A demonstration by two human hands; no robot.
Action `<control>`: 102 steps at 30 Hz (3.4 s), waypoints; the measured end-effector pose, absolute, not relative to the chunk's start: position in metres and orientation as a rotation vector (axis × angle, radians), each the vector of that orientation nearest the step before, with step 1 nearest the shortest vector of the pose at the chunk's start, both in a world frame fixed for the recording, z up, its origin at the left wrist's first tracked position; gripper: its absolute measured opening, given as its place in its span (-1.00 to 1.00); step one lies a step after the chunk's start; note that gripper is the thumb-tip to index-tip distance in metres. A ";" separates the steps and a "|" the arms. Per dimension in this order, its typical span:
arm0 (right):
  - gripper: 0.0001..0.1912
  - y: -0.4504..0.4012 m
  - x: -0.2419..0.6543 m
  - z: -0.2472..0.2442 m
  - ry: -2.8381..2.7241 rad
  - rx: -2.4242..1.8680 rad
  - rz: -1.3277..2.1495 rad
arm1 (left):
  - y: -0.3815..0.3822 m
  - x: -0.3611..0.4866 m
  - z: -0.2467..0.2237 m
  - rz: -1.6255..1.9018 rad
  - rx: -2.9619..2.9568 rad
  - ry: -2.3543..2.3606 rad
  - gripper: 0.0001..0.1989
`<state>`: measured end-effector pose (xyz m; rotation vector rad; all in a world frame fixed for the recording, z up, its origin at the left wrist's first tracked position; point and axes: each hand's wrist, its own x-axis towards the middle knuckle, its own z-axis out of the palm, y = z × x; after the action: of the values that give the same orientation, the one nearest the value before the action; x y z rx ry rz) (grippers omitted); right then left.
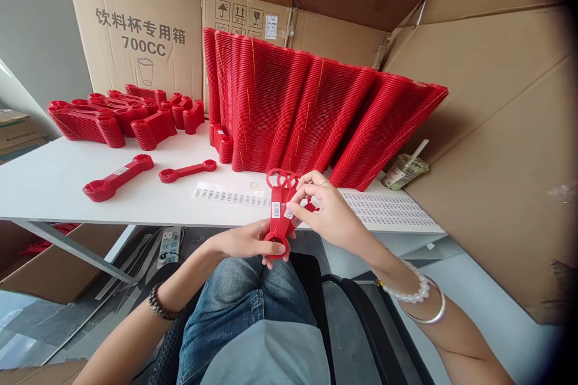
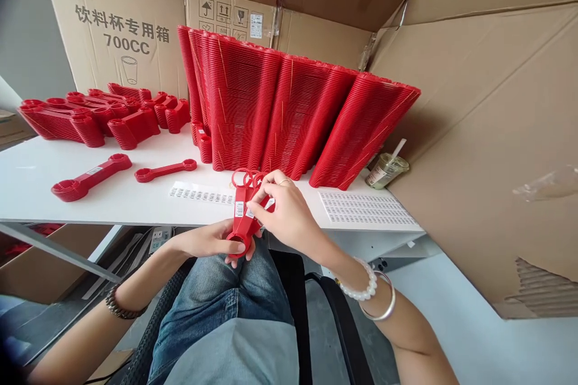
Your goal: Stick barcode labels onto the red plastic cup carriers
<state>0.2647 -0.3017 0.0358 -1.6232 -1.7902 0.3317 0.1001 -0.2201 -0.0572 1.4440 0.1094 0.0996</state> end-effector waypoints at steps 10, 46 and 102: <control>-0.85 -0.303 0.262 0.033 -1.825 -1.664 0.232 | -0.221 0.100 -0.056 0.098 1.440 0.100 -0.53; -0.50 -0.293 0.269 0.003 -1.697 -1.585 -0.224 | -0.228 0.098 -0.052 0.178 1.478 0.146 -0.54; -0.68 -0.317 0.267 -0.051 -0.798 -0.919 0.528 | -0.247 0.122 -0.090 -0.102 1.181 -0.122 -0.59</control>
<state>0.2665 -0.3173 -0.0505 -0.9189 -0.7982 0.5282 0.1219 -0.2472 -0.0900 1.1811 -0.1216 -0.1019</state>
